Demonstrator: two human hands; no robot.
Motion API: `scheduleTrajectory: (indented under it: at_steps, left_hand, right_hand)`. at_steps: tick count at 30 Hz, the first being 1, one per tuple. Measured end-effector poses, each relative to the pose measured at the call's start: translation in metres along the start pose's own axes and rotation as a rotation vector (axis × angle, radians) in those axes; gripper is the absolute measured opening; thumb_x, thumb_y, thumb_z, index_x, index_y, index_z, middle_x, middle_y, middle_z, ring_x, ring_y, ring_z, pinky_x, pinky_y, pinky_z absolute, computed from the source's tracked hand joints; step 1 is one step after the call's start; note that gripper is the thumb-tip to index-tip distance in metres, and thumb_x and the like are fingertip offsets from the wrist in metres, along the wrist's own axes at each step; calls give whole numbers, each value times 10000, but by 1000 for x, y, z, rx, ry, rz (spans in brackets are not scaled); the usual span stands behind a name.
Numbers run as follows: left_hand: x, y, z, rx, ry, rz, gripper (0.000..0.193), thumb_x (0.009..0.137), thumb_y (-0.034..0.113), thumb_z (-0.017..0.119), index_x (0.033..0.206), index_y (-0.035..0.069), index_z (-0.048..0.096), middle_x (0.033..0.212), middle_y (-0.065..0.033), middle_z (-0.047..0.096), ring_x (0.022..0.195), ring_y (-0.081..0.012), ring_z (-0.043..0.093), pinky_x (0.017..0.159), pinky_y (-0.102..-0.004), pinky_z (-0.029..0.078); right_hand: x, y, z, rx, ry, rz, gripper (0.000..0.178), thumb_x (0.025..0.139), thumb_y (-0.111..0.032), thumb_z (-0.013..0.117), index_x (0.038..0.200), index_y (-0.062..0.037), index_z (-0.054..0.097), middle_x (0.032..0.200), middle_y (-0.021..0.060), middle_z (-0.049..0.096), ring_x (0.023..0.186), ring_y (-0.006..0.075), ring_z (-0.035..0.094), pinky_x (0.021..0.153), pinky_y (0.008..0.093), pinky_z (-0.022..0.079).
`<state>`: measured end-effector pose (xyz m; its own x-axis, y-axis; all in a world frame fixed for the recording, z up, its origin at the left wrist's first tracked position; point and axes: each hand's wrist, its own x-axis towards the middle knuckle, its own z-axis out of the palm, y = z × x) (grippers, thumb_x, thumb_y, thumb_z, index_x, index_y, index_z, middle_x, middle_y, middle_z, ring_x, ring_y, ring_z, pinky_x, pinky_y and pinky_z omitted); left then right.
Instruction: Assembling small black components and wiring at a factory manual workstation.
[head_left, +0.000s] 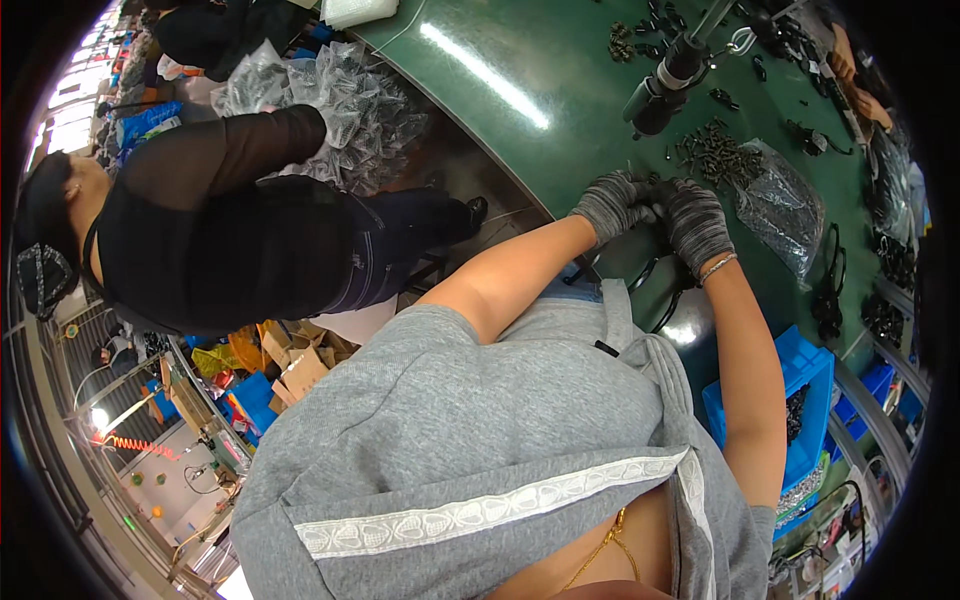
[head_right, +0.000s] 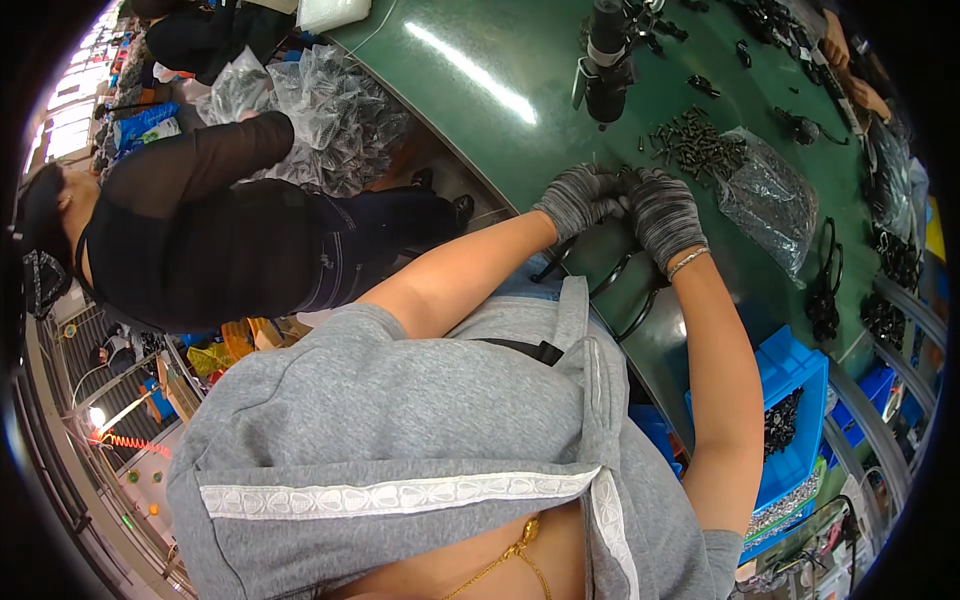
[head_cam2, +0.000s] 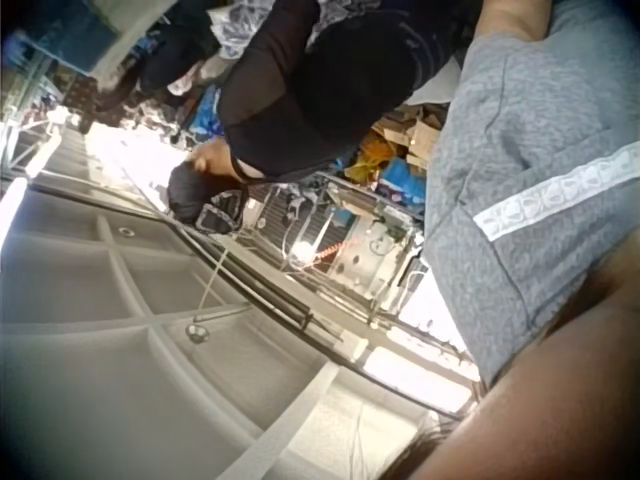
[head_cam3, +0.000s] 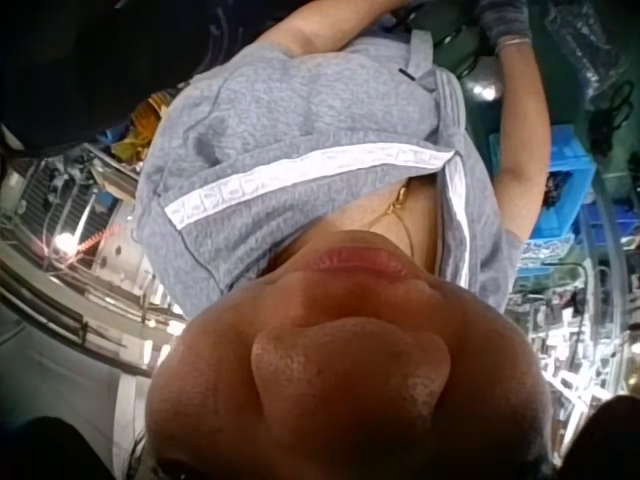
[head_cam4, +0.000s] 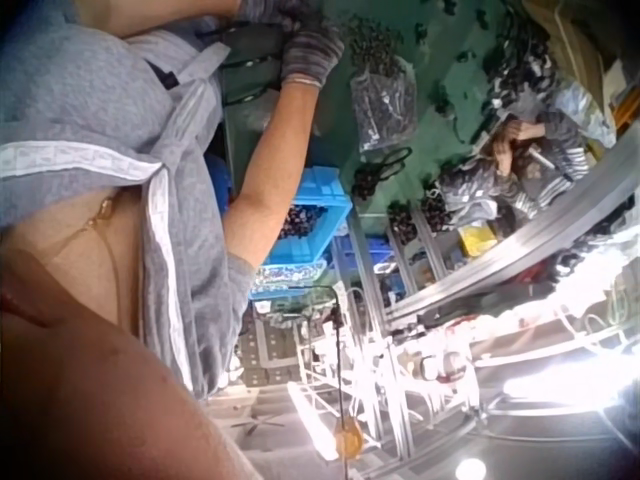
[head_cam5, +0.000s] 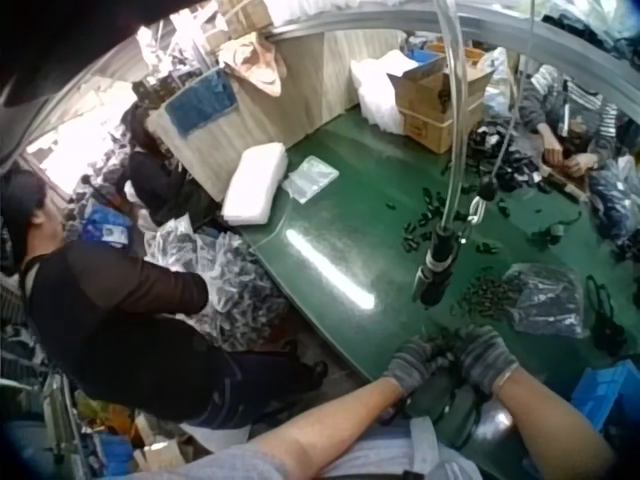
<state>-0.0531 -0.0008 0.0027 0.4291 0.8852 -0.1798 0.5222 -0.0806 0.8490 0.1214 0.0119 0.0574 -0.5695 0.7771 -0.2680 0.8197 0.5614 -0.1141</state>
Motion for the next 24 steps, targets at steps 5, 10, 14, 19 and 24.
scheduleTrajectory:
  at_steps: [5, 10, 14, 19, 24]
  left_hand:
    - [1, -5, 2, 6, 51, 30, 378, 793, 310, 717, 1076, 61, 687, 1017, -165, 663, 913, -341, 641, 825, -407, 516]
    - [7, -9, 13, 88, 72, 91, 275, 825, 205, 690, 1047, 45, 656, 987, -154, 659, 881, -285, 648, 785, -378, 518]
    - [5, -29, 23, -305, -42, -117, 224, 825, 111, 691, 1028, 25, 651, 948, -129, 654, 838, -215, 639, 759, -334, 513]
    - [2, -23, 18, -270, 75, 23, 205, 817, 67, 716, 1001, -4, 661, 909, -106, 666, 821, -202, 630, 771, -327, 513]
    - [-2, -12, 11, -256, 75, -29, 220, 802, 70, 727, 1004, 8, 665, 895, -96, 670, 823, -191, 631, 768, -329, 517]
  right_hand:
    - [6, -19, -17, -60, -107, 115, 265, 896, -233, 577, 1121, -105, 636, 1082, 121, 644, 1050, 285, 609, 851, 407, 492]
    - [6, -25, 5, -90, -91, 230, 304, 941, -308, 518, 1118, -95, 643, 1072, 132, 664, 982, 308, 651, 829, 418, 505]
    - [13, -34, -21, 103, -267, 386, 407, 979, -406, 449, 1018, -82, 691, 1074, 165, 677, 907, 338, 678, 814, 440, 511]
    - [0, -20, -16, 108, -156, 394, 424, 975, -424, 455, 965, -81, 704, 1097, 176, 670, 999, 321, 654, 835, 441, 499]
    - [1, -20, -15, -69, -62, 138, 280, 920, -336, 559, 1015, -106, 687, 1096, 122, 654, 1046, 281, 625, 834, 421, 490]
